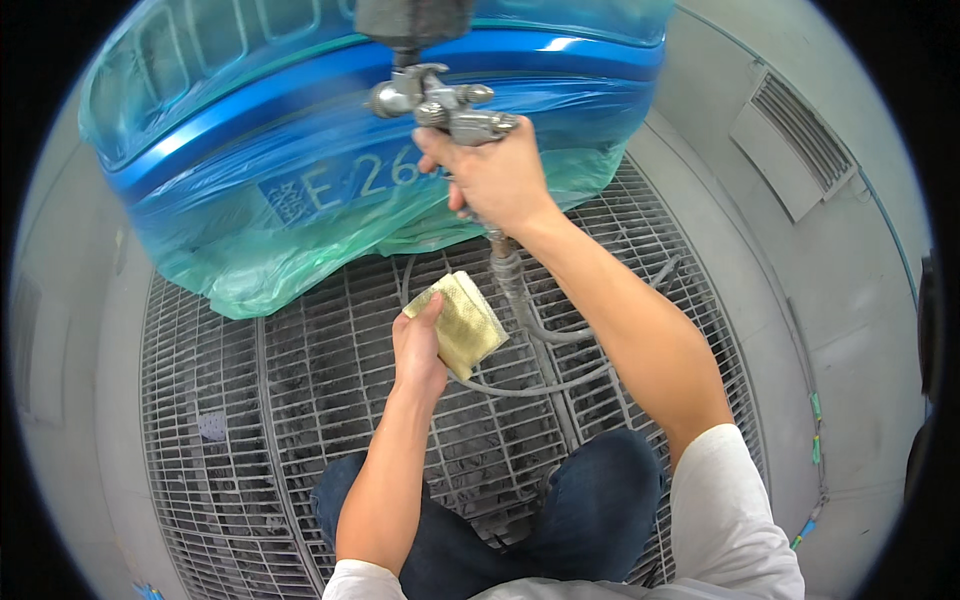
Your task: The person uses a spray gun to apply blue paint to a car part that is partially masked with plastic sheeting. They hold a cloth in the other hand and move around the part to cover different areas. The person then walks to a workbench and refills the spray gun from a paint can.
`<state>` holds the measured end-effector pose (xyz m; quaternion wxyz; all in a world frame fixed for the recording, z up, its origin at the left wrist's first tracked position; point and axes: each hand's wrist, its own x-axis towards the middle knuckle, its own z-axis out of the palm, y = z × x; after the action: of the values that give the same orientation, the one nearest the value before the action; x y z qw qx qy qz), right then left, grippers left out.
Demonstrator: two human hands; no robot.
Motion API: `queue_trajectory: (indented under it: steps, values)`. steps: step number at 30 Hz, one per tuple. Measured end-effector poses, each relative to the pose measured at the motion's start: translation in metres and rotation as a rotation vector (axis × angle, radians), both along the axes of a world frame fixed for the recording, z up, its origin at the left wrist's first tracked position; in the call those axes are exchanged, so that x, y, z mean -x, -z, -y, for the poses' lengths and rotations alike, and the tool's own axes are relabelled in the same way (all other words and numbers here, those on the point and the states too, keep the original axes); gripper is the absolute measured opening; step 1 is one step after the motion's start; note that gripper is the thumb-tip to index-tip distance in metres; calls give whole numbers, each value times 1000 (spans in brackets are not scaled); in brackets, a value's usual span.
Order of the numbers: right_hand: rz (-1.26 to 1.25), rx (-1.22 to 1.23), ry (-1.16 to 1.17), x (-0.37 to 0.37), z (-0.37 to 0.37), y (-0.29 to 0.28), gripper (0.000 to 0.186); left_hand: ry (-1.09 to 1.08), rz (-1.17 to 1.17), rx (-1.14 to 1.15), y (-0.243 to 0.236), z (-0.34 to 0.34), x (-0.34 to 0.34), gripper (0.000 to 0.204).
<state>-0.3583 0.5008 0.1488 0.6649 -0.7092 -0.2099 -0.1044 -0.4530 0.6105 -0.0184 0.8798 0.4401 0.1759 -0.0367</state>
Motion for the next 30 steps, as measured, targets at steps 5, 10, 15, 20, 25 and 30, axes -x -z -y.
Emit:
queue_trajectory:
  steps: [5,10,15,20,25,30]
  values:
    - [33,-20,141,-13,92,13,16,-5,-58,-42,7,23,-4,26]
    - [-22,-28,312,-25,182,23,23,69,-55,-74,20,41,-7,25]
    - [-9,-125,457,-40,258,29,21,86,-56,-95,31,53,-10,26]
    - [-22,-218,604,-63,318,32,20,78,-71,-92,38,64,-11,27]
    - [-22,-247,733,-89,360,31,18,84,-65,-74,34,66,-11,27]
    - [-31,17,1040,-95,353,35,23,71,-79,-32,25,59,-7,27]
